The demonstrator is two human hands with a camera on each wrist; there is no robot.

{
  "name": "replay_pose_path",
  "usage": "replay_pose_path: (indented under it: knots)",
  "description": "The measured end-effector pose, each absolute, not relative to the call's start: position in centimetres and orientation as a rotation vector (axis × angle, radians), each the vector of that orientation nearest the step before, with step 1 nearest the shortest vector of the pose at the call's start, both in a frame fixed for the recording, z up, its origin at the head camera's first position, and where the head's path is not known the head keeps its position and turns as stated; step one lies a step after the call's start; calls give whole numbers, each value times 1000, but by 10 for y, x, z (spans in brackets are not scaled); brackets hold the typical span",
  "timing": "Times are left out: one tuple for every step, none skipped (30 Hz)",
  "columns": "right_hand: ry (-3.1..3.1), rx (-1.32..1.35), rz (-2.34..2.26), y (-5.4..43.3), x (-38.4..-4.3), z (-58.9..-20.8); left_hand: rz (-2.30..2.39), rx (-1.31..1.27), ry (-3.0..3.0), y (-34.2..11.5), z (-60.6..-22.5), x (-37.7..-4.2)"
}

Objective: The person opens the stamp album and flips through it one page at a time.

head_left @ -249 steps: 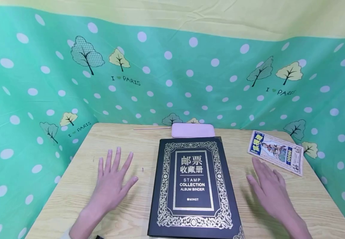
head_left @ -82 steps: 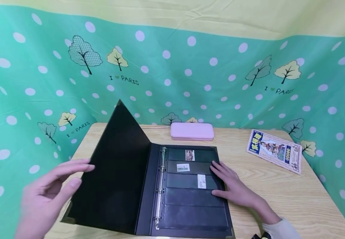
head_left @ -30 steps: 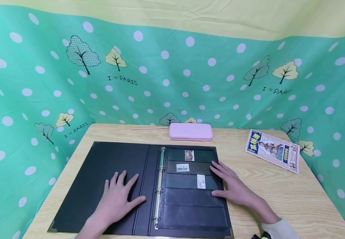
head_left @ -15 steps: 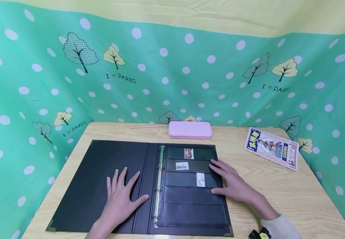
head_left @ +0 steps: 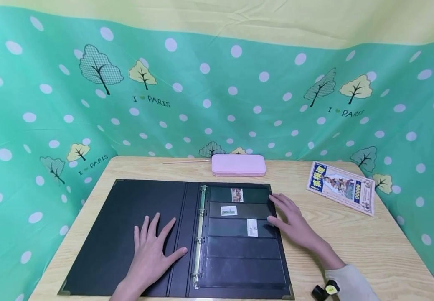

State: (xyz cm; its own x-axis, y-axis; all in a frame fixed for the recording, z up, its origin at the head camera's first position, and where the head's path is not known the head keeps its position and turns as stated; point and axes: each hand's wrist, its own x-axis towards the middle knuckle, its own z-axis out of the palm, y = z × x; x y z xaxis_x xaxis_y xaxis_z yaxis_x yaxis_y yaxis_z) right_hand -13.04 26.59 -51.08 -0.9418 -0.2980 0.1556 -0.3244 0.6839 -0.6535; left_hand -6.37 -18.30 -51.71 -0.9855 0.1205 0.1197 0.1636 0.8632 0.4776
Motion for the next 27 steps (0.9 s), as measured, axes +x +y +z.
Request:
replay_pose_path:
  knots:
    - [-2846,512,1113,266,-131,-513,-770,-224,-2950,-183,-517,-63]
    - [-2847,498,1104,266,-132,-516,-772,-223,-2951,-183,-518,-63]
    - [-2846,484,1091,265,-133,-518,-776,-223,-2951,-183,-518,-63]
    - [-2843,475,1066,265,-134,-519,-780,-223,-2949,-183,-518,-62]
    - [-2839,463,1042,265,-136,-520,-783,-224,-2948,-183,-518,-62]
    - [-2838,451,1022,264,-137,-521,-785,-225,-2946,-183,-518,-62]
    - [-2837,441,1003,264,-139,-522,-787,-226,-2945,-183,-519,-62]
    - [-2838,434,987,264,-140,-522,-791,-227,-2943,-183,-519,-62]
    - [-2840,429,966,264,-141,-522,-794,-229,-2941,-183,-519,-62]
    - [-2848,427,943,265,-142,-523,-795,-231,-2939,-183,-519,-62]
    - [-2861,425,922,265,-142,-523,-797,-233,-2938,-183,-519,-62]
    - [-2878,429,891,265,-142,-523,-798,-235,-2937,-183,-519,-62]
    - [-2893,435,862,265,-142,-524,-800,-236,-2937,-183,-520,-62]
    - [-2907,443,829,265,-142,-524,-802,-237,-2937,-183,-520,-62]
    - [-2918,450,801,264,-142,-525,-803,-238,-2938,-183,-519,-61]
    - [-2926,458,776,264,-142,-525,-803,-237,-2940,-183,-519,-61]
    - [-2931,468,754,263,-142,-525,-804,-236,-2942,-183,-519,-61]
    - [-2932,482,730,263,-142,-526,-803,-235,-2945,-183,-519,-61]
    - [-2933,492,718,262,-142,-526,-802,-233,-2946,-183,-518,-61]
    - [-2934,502,704,262,-142,-527,-801,-232,-2947,-183,-518,-61]
    - [-2932,508,693,262,-142,-527,-799,-231,-2948,-183,-517,-61]
    - [-2935,511,683,262,-143,-528,-796,-231,-2948,-183,-517,-61]
    - [-2938,514,675,262,-143,-528,-794,-231,-2947,-183,-517,-61]
    - [-2943,514,668,262,-143,-528,-791,-231,-2947,-183,-516,-61]
    - [-2949,513,662,262,-143,-528,-790,-231,-2947,-183,-516,-61]
    - [-2952,511,659,262,-142,-527,-787,-231,-2949,-183,-516,-62]
    - [-2956,506,659,262,-142,-526,-784,-231,-2952,-183,-516,-62]
